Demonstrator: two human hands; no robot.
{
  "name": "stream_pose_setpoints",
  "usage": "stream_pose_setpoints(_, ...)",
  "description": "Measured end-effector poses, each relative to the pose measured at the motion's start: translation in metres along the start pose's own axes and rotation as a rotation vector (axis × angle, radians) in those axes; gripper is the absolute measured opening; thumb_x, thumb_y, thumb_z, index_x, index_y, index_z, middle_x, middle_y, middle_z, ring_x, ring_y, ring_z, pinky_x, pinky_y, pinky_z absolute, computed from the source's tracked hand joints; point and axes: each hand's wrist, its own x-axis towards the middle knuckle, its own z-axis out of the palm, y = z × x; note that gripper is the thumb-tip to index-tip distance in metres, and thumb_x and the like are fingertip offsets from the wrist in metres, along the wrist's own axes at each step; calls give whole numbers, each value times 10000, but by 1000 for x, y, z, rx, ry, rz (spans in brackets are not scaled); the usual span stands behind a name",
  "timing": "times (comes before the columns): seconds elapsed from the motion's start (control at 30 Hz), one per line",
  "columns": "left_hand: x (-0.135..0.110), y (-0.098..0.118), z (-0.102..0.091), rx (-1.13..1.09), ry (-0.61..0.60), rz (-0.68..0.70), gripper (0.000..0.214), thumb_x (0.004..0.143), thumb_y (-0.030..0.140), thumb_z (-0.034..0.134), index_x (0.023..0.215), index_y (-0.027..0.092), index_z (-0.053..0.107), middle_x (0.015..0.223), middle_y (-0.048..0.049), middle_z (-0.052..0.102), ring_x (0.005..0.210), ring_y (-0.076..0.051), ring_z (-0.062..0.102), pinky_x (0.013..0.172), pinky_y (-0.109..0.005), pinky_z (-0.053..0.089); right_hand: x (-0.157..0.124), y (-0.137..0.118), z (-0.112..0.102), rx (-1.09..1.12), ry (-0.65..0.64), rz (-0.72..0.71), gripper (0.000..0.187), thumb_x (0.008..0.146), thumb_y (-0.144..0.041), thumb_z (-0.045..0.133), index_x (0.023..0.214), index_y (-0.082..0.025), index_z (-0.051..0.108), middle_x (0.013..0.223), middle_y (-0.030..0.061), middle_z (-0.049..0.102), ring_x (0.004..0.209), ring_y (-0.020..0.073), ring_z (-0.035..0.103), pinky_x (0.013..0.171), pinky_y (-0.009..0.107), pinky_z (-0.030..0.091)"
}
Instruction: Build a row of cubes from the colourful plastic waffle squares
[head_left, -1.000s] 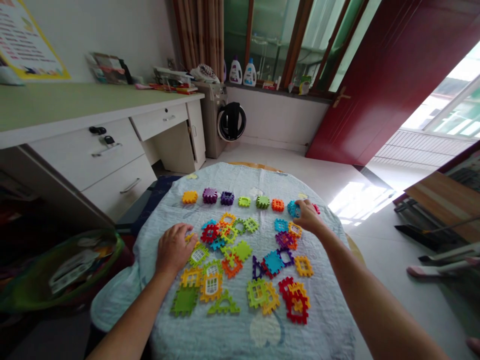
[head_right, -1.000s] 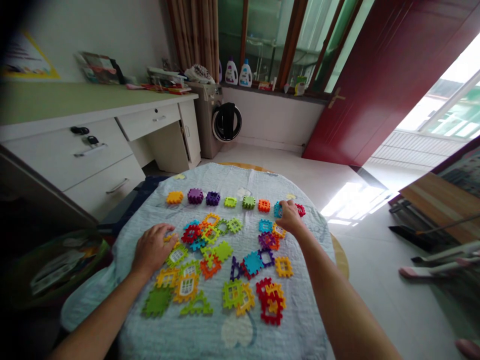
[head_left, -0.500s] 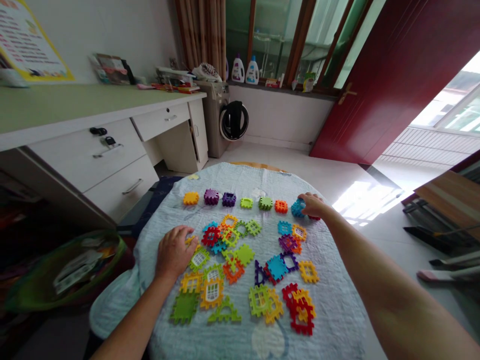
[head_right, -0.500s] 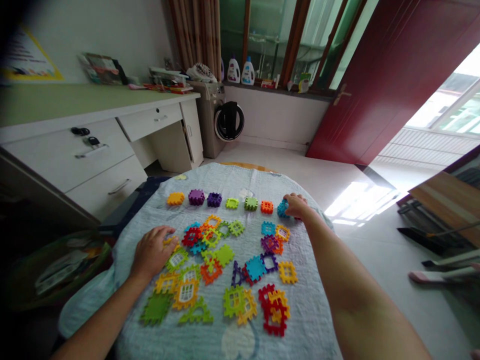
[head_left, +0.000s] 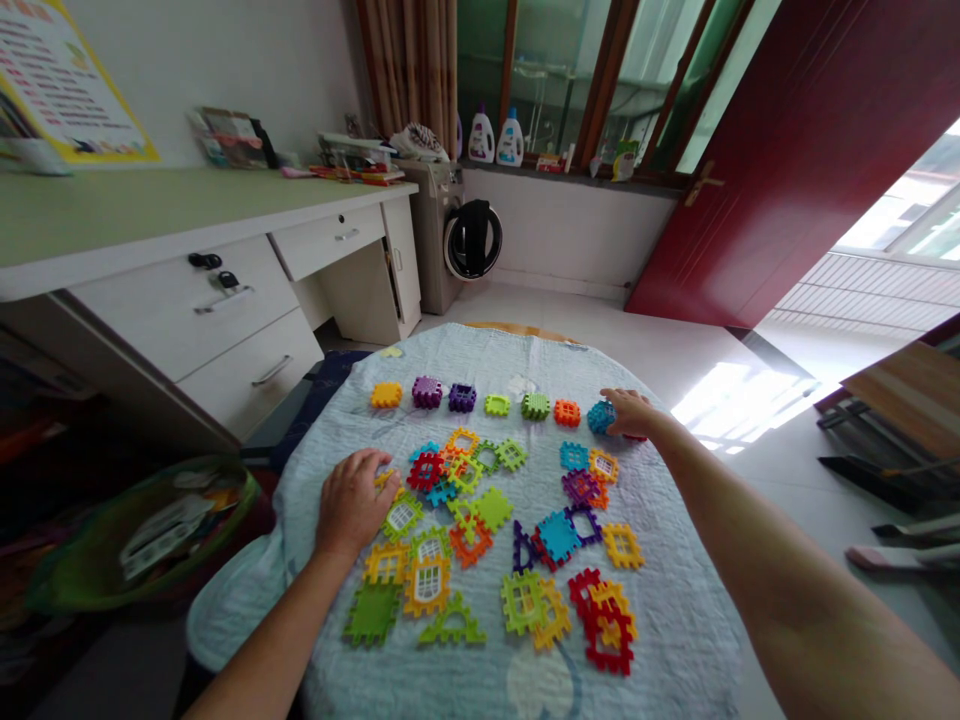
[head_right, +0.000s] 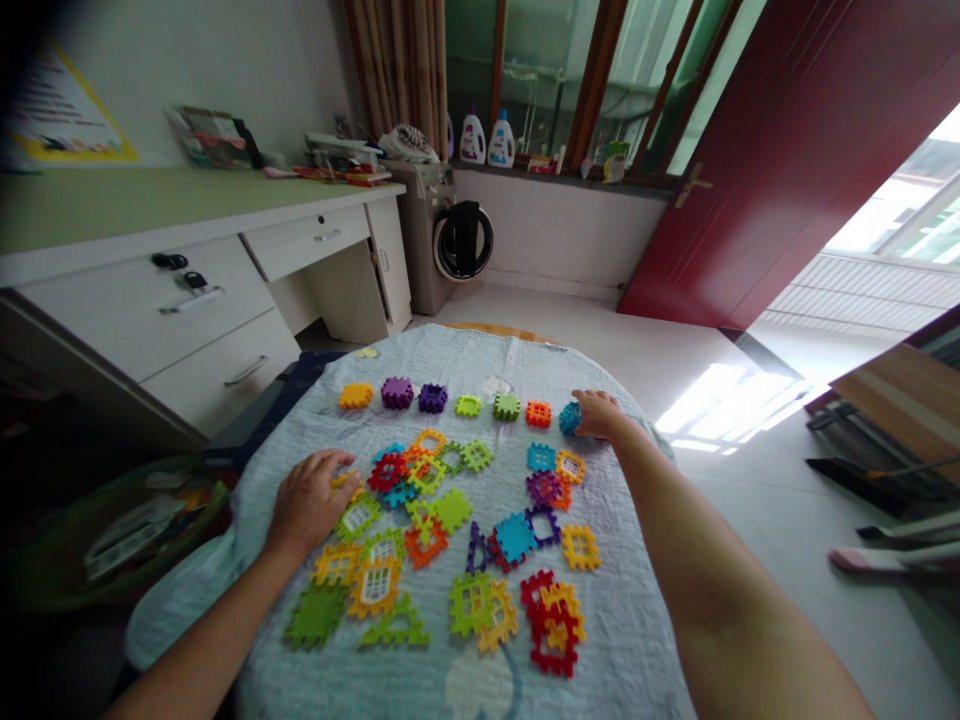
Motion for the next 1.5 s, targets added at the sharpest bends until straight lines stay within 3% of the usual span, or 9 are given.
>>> stream_pose_setpoints(0.27,0,-1,0,-10,15,11,277,869,396,500,1024,204,624,1130,-90,643,1076,-274,582,947,-404,435,0,-1,0,-51,-24,-16,901,631,-208,653,1490,-213,381,1384,152,570,1241,375,503,971,474,391)
stream_pose_setpoints(0.57,0,3,-3,5,-5,-12,286,872,396,493,1031,199,626,1152,-98,640,1085,-283,577,939,-414,435,-6,-4,-2,-62,25,-3,935,637,-180,676,1509,-231,342,1423,147,529,1265,376,471,990,480,382)
stream_pose_setpoints(0.7,0,3,-3,2,-14,-19,291,872,396,491,1038,198,625,1160,-96,638,1090,-280,572,944,-407,429,-24,-12,-11,11,186,1,917,696,-272,678,1527,-220,293,1450,158,484,1287,390,435,1013,508,376)
stream_pose_setpoints(0.8,0,3,-2,-6,-11,-18,296,871,406,491,1035,199,625,1158,-96,641,1092,-280,572,948,-405,428,-55,-27,-13,209,385,-46,722,794,-302,590,1480,-236,376,1375,137,545,1240,342,490,1010,471,402)
stream_pose_setpoints(0.97,0,0,0,-41,21,-10,294,864,417,498,1014,204,632,1144,-96,652,1091,-277,581,963,-404,428,-123,-50,22,537,478,-104,406,856,-377,518,1225,-224,589,1136,103,659,1009,255,625,877,389,499)
stream_pose_setpoints(1.13,1,-3,0,-118,30,12,328,889,456,451,947,195,642,1078,-98,676,1043,-271,603,952,-404,446,-169,-49,80,711,542,105,297,820,-389,491,1012,-223,646,968,77,682,805,216,646,749,367,521)
stream_pose_setpoints(1.27,1,-5,-1,-156,35,32,335,888,468,441,904,197,637,1037,-91,686,1019,-265,615,951,-401,456,-181,-49,105,767,600,277,288,798,-405,476,933,-224,654,905,78,680,767,223,631,759,380,520)
stream_pose_setpoints(1.5,2,-8,1,-132,42,58,294,859,421,452,875,190,633,1003,-98,684,980,-275,623,923,-412,467,-182,-51,112,840,671,309,277,810,-393,480,939,-213,648,939,91,684,822,234,621,817,397,517)
